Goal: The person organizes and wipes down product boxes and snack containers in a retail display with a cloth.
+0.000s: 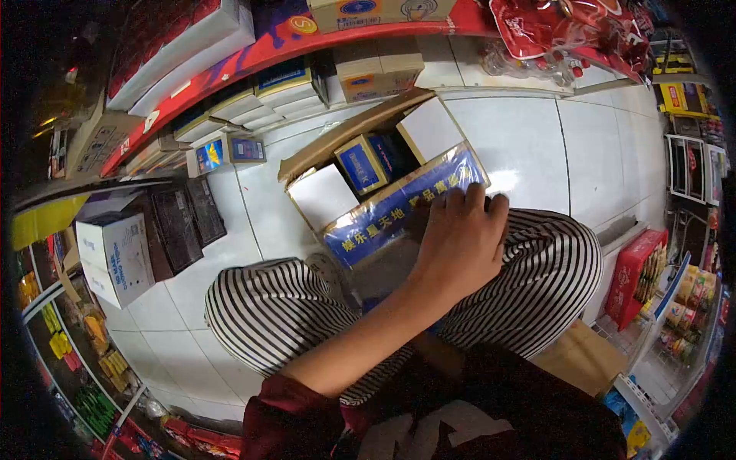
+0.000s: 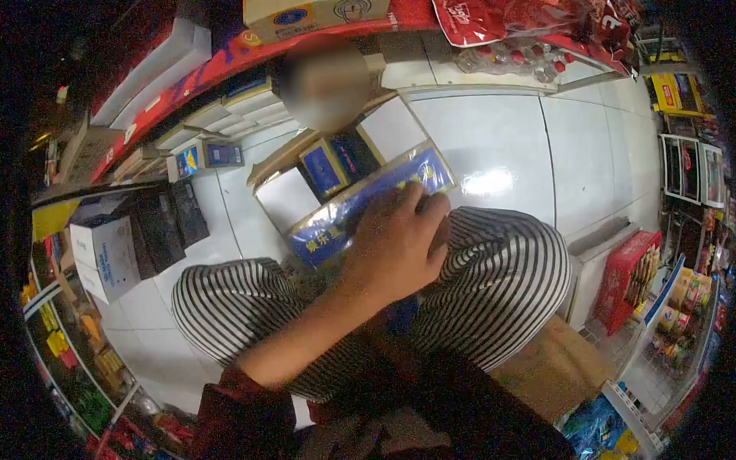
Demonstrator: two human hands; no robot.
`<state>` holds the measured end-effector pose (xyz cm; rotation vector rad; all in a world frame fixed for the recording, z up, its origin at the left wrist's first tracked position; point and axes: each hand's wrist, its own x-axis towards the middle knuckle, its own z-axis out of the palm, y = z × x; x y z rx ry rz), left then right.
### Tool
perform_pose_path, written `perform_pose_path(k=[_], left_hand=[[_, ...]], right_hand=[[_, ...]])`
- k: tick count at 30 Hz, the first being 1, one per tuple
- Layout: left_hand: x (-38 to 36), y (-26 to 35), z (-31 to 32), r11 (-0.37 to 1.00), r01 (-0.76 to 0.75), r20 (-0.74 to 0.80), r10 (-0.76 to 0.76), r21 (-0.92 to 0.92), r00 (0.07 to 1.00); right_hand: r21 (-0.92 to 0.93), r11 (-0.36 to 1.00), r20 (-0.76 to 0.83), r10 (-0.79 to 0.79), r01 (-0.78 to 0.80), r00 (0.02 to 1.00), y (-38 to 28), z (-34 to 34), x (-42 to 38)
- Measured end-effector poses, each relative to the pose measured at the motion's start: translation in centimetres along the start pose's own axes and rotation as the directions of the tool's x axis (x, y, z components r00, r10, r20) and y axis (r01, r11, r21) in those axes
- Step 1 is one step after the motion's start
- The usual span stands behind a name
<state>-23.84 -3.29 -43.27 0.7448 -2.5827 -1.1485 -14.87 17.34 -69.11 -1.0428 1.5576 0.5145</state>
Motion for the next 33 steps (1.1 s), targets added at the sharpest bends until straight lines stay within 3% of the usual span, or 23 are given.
perform_pose_path(k=[3,6,9,11,14,18,19,23,24,29,32,33], left_hand=[[-0.3,1.7,-1.1,0.999,-0.029,-0.001,0.029,-0.037,1.000],[-1.0,2.0,0.0,0.997,-0.073,-0.089,0.074,0.015,0.993],[-1.9,1.7,0.8,0.994,-0.053,-0.043,0.057,0.092,0.997],[-2.2,1.2,1.1,0.988,-0.087,-0.095,0.099,0.127,0.991],[-3.4,0.6,1.2,0.979,-0.007,-0.097,0.027,0.205,0.995],[-5.9,-0.8,1.2,0.987,-0.010,-0.129,0.030,0.159,0.991],[-6.5,-1.4,1.1,0.973,0.018,-0.134,0.013,0.231,0.991],[-6.3,-3.3,-1.0,0.994,0.111,-0.394,-0.109,-0.018,0.913],[-6.0,-3.3,-1.8,0.991,0.126,-0.390,-0.134,-0.044,0.911],[-3.9,-3.8,-5.1,0.980,0.128,-0.406,-0.180,-0.151,0.896],[-2.1,-7.9,-5.6,0.890,0.128,-0.395,-0.318,-0.438,0.862],[-1.5,-9.2,-6.1,0.903,0.182,-0.445,-0.357,-0.390,0.821]], right_hand=[[-0.008,1.000,-0.027,-0.001,0.001,1.000,-0.1,0.1,0.6],[0.001,1.000,-0.049,0.005,-0.005,0.999,-0.3,1.1,0.6],[-0.002,1.000,-0.041,0.017,-0.017,0.999,-0.2,0.9,0.8],[-0.009,1.000,-0.036,0.028,-0.029,0.999,0.2,1.2,0.2],[-0.031,0.998,-0.018,0.045,-0.046,0.999,0.8,1.7,-0.3],[-0.046,0.997,0.013,0.068,-0.067,0.998,1.4,1.1,-1.3],[-0.046,0.996,0.008,0.074,-0.074,0.997,1.4,1.2,-1.5],[0.084,0.992,-0.224,0.115,-0.098,0.968,1.7,3.8,0.0],[0.050,0.996,-0.127,0.086,-0.080,0.988,1.6,3.3,-0.5],[0.030,0.997,-0.072,0.070,-0.068,0.995,1.6,2.9,-0.8],[0.022,0.998,-0.028,0.067,-0.067,0.997,1.6,2.8,-1.6],[0.019,0.998,-0.019,0.065,-0.065,0.998,1.5,2.3,-2.0]])
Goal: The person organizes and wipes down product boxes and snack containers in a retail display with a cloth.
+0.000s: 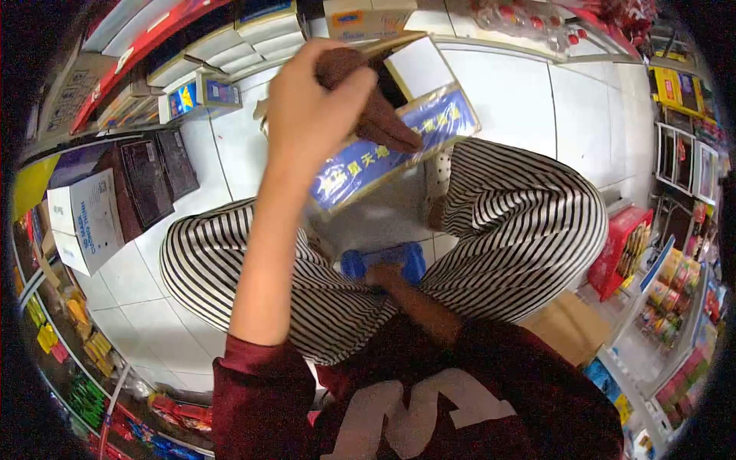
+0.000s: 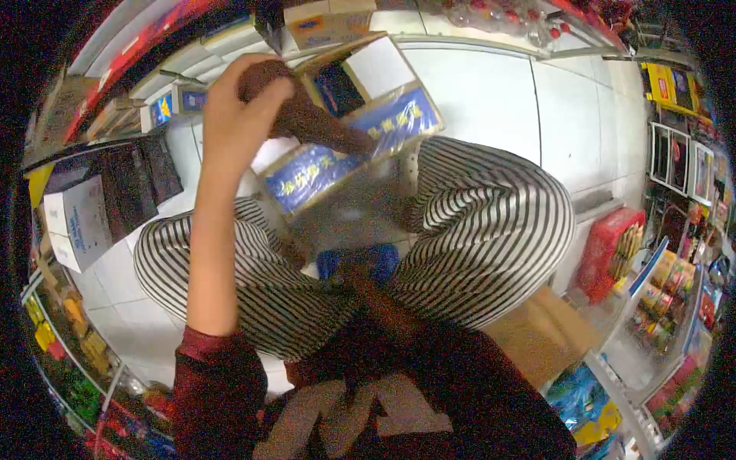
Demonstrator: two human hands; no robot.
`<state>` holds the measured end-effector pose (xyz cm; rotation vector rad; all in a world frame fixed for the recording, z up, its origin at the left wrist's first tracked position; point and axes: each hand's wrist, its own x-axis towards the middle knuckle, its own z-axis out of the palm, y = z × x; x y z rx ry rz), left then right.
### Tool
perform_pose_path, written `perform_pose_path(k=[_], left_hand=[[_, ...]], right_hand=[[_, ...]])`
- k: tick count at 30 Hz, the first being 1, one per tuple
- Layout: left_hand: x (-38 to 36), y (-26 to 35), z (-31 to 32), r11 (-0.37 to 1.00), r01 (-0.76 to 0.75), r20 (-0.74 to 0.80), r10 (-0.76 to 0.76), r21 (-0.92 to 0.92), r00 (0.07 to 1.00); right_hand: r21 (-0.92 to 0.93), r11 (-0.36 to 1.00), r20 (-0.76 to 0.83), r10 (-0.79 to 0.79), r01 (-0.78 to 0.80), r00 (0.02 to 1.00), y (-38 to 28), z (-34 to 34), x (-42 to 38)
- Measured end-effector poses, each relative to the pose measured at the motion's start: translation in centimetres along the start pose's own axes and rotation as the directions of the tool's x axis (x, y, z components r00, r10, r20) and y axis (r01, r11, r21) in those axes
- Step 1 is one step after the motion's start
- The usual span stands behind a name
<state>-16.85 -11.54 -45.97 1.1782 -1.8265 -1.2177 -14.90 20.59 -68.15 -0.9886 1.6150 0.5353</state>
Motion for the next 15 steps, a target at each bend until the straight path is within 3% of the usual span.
perform_pose_path(k=[3,9,13,15], left_hand=[[3.2,-1.3,-1.1,0.995,0.096,-0.069,-0.097,-0.009,0.993],[4.8,-2.7,-0.5,0.993,-0.088,-0.184,0.101,0.080,0.978],[4.2,-3.5,0.5,0.989,-0.001,-0.049,0.008,0.150,0.999],[4.2,-2.7,1.1,0.953,0.041,0.047,-0.058,0.301,0.997]], right_hand=[[0.009,1.000,0.029,-0.009,0.009,1.000,0.1,-1.3,-0.5],[-0.050,0.997,0.002,-0.053,0.053,0.999,0.3,-3.5,2.2],[-0.064,0.996,-0.002,-0.065,0.065,0.998,0.4,-3.5,2.1],[-0.074,0.995,-0.009,-0.072,0.071,0.997,0.2,-3.5,2.2]])
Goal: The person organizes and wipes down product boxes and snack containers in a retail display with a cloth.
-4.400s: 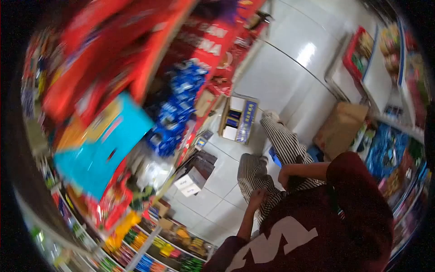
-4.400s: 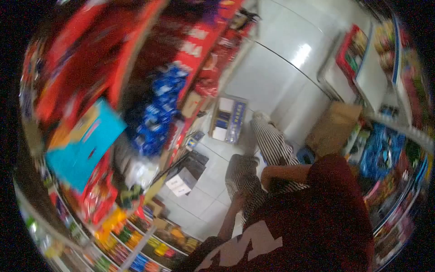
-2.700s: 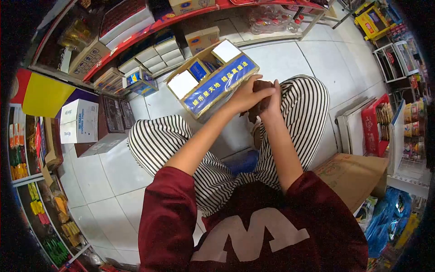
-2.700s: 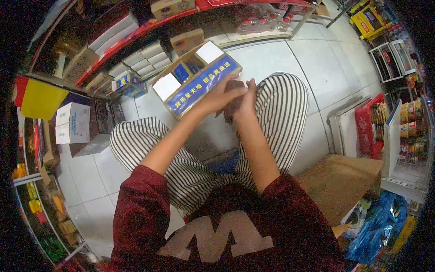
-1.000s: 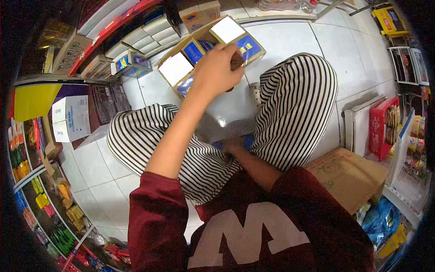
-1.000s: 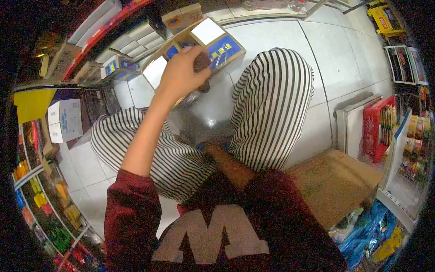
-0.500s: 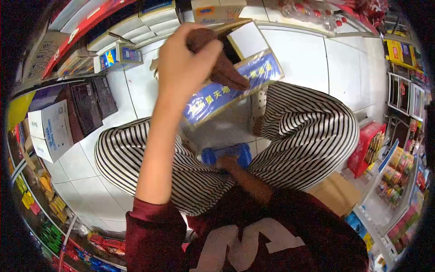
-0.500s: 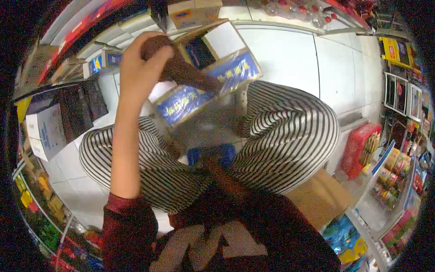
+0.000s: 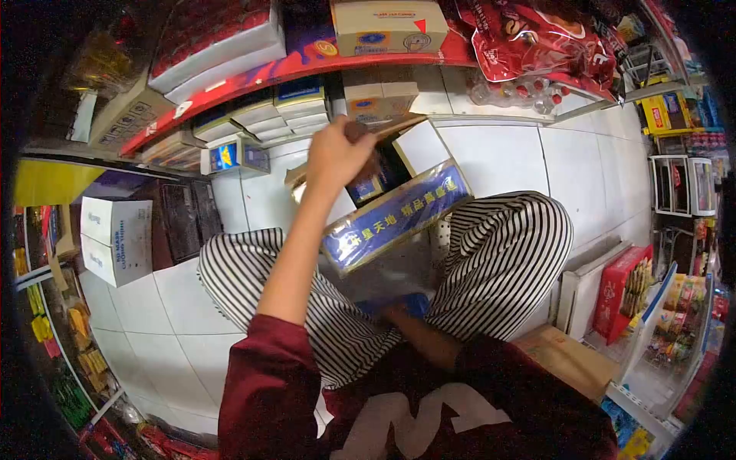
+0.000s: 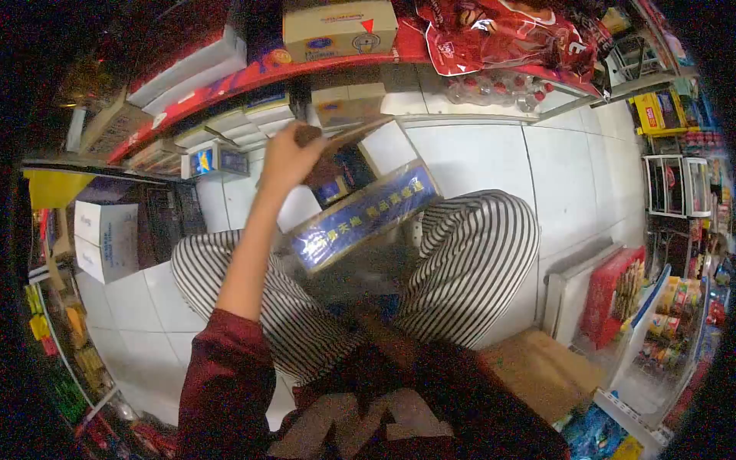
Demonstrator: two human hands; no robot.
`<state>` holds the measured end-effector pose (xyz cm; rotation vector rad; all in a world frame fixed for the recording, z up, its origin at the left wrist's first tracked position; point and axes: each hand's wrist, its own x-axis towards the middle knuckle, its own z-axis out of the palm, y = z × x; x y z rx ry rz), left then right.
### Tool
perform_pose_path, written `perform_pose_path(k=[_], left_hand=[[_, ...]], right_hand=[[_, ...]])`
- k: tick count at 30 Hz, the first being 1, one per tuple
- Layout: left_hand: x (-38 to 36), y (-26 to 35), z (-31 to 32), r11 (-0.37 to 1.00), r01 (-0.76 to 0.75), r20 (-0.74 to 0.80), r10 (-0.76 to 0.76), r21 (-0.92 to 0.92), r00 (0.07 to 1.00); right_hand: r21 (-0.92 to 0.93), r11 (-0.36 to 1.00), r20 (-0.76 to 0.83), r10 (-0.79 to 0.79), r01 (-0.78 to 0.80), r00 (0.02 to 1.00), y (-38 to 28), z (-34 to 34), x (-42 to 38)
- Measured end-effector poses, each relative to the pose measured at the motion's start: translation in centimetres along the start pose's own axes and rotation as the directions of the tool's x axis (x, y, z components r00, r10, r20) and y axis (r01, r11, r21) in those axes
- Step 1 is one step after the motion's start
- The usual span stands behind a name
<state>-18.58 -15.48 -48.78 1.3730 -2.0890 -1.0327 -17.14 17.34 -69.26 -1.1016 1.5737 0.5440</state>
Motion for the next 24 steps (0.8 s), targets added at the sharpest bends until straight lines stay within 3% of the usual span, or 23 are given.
perform_pose_path(k=[4,11,12,14,16,20,22,24], left_hand=[[-1.5,0.8,1.2,0.987,0.068,0.243,-0.102,0.147,0.965],[-4.3,1.0,0.0,0.972,0.059,0.302,-0.129,0.229,0.945],[-4.9,0.9,-0.1,0.954,0.018,0.277,-0.106,0.300,0.955],[-6.0,-0.9,1.5,0.925,0.112,0.028,-0.131,0.363,0.991],[-6.5,-1.5,2.9,0.890,0.267,-0.035,-0.274,0.370,0.961],[-10.0,0.1,4.1,0.892,0.287,0.084,-0.335,0.348,0.938],[-10.7,0.2,5.2,0.882,0.176,0.174,-0.275,0.437,0.946],[-10.2,-0.9,5.8,0.941,0.179,0.160,-0.231,0.287,0.960]], right_hand=[[-0.019,1.000,-0.014,-0.010,0.010,1.000,0.1,0.0,0.9],[-0.064,0.996,-0.060,-0.068,0.064,0.996,-0.1,0.3,0.9],[-0.071,0.995,-0.068,-0.078,0.073,0.995,0.0,0.4,0.9],[-0.085,0.992,-0.078,-0.096,0.090,0.992,0.2,0.7,1.0],[-0.098,0.989,-0.085,-0.118,0.110,0.989,0.1,0.9,1.1],[-0.101,0.983,-0.085,-0.161,0.152,0.983,-0.9,1.3,1.7],[-0.091,0.981,-0.093,-0.180,0.172,0.979,-1.7,1.2,2.1],[-0.061,0.980,-0.114,-0.196,0.190,0.974,-2.6,1.3,2.9]])
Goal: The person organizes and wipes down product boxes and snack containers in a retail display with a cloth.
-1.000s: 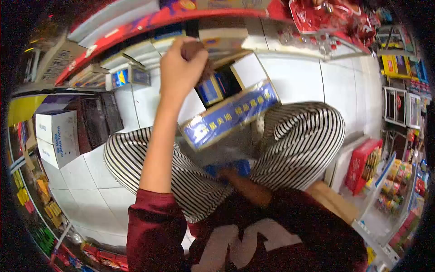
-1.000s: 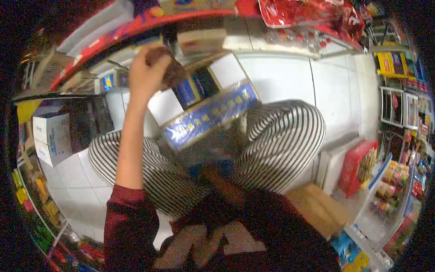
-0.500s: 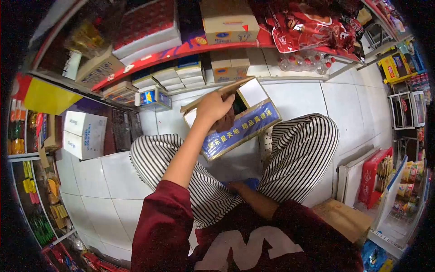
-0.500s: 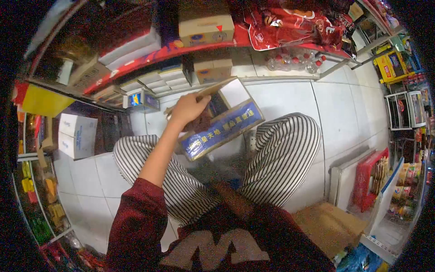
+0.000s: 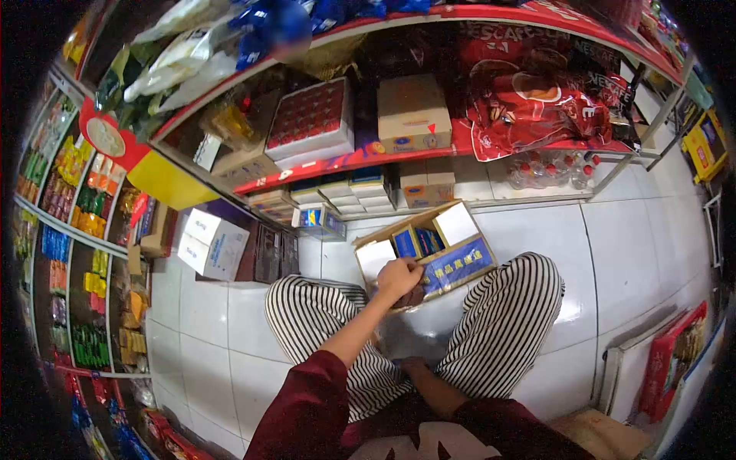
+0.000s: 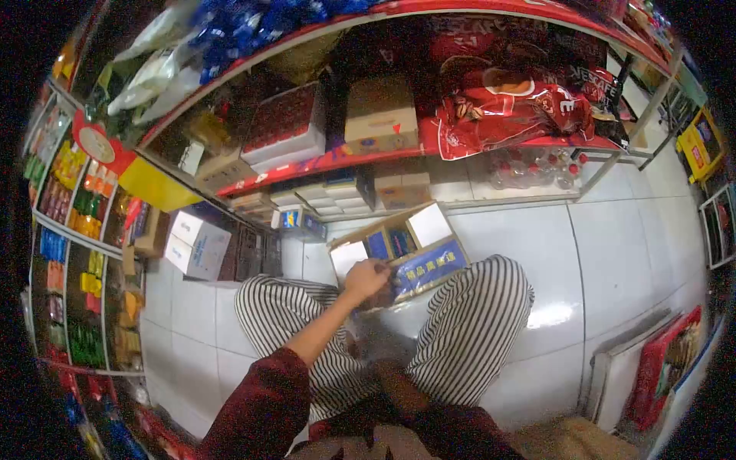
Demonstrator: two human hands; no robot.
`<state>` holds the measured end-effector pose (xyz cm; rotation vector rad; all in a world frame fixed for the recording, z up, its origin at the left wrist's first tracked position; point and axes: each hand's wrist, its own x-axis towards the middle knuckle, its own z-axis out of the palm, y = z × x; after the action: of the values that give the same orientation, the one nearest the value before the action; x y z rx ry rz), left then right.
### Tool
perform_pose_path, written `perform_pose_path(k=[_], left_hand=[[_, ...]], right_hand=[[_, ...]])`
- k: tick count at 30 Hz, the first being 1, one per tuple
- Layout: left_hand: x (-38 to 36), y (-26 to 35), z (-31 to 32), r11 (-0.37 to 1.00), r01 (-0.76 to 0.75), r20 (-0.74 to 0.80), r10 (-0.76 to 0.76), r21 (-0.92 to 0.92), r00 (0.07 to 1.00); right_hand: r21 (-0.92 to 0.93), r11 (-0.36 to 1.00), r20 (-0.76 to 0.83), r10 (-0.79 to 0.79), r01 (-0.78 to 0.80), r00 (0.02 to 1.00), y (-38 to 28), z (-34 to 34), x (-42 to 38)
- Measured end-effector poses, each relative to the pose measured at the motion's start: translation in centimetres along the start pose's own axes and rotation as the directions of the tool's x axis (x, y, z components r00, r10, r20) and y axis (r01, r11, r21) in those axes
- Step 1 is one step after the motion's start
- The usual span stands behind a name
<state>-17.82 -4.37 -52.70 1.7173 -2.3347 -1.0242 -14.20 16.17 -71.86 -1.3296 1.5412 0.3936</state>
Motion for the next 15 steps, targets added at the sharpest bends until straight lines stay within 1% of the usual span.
perform_pose_path(k=[1,2,3,4,5,6,7,8,9,10,11,12,13,14,15], left_hand=[[0.8,-0.4,-0.1,0.984,-0.116,-0.068,0.107,-0.135,0.992],[2.2,-0.7,-0.5,0.986,-0.125,-0.019,0.123,-0.109,0.992],[2.2,1.5,-3.1,0.993,-0.117,-0.012,0.117,-0.024,0.993],[2.5,3.6,-5.9,0.992,-0.114,-0.012,0.115,0.059,0.993],[4.1,4.4,-7.8,0.994,-0.087,-0.047,0.090,0.071,0.995],[5.7,5.0,-9.8,0.996,-0.057,-0.086,0.064,0.076,0.994],[6.9,6.1,-12.6,0.998,-0.040,-0.104,0.045,0.053,0.994],[8.1,6.8,-15.2,0.999,-0.018,-0.119,0.021,0.028,0.993],[10.8,5.8,-16.6,1.000,0.017,-0.217,-0.014,0.013,0.976],[13.1,4.8,-17.3,0.999,0.050,-0.304,-0.049,-0.006,0.951],[13.5,5.0,-17.9,0.987,-0.103,-0.397,0.045,-0.125,0.917],[13.8,5.1,-18.2,0.937,-0.256,-0.494,0.112,-0.236,0.862],[15.5,4.2,-17.5,0.881,-0.318,-0.520,0.099,-0.351,0.848],[16.2,4.5,-17.2,0.834,-0.326,-0.492,0.077,-0.445,0.867],[16.6,4.6,-16.9,0.782,-0.318,-0.460,0.045,-0.536,0.887]], right_hand=[[0.016,1.000,-0.022,-0.013,0.013,1.000,-0.5,-0.3,0.4],[0.041,0.999,-0.057,-0.027,0.029,0.998,-0.9,-0.6,0.9],[0.065,0.997,-0.101,-0.036,0.043,0.994,-1.6,-0.8,1.8],[0.084,0.993,-0.203,-0.060,0.078,0.977,-2.2,-1.6,2.5],[0.081,0.990,-0.338,-0.085,0.118,0.937,-3.2,-4.1,1.3],[0.081,0.979,-0.460,-0.132,0.190,0.878,-4.8,-14.9,-9.7],[0.097,0.969,-0.587,-0.128,0.227,0.799,-4.5,-18.6,-12.2],[0.081,0.938,-0.779,-0.152,0.338,0.608,-3.8,-21.4,-13.3],[0.186,0.912,-0.816,-0.063,0.366,0.574,-4.0,-25.7,-17.4],[0.228,0.861,-0.879,-0.019,0.455,0.476,-4.1,-28.9,-19.4],[0.106,0.792,-0.955,-0.088,0.602,0.284,-3.8,-31.9,-20.8],[0.026,0.820,-0.973,-0.110,0.571,0.202,-3.7,-34.9,-21.9],[-0.109,0.808,-0.991,-0.134,0.578,0.001,-3.2,-37.8,-21.0],[-0.078,0.786,-0.982,-0.167,0.614,0.089,-2.6,-41.3,-20.5],[-0.042,0.753,-0.978,-0.165,0.656,0.127,-1.6,-44.7,-19.3]])
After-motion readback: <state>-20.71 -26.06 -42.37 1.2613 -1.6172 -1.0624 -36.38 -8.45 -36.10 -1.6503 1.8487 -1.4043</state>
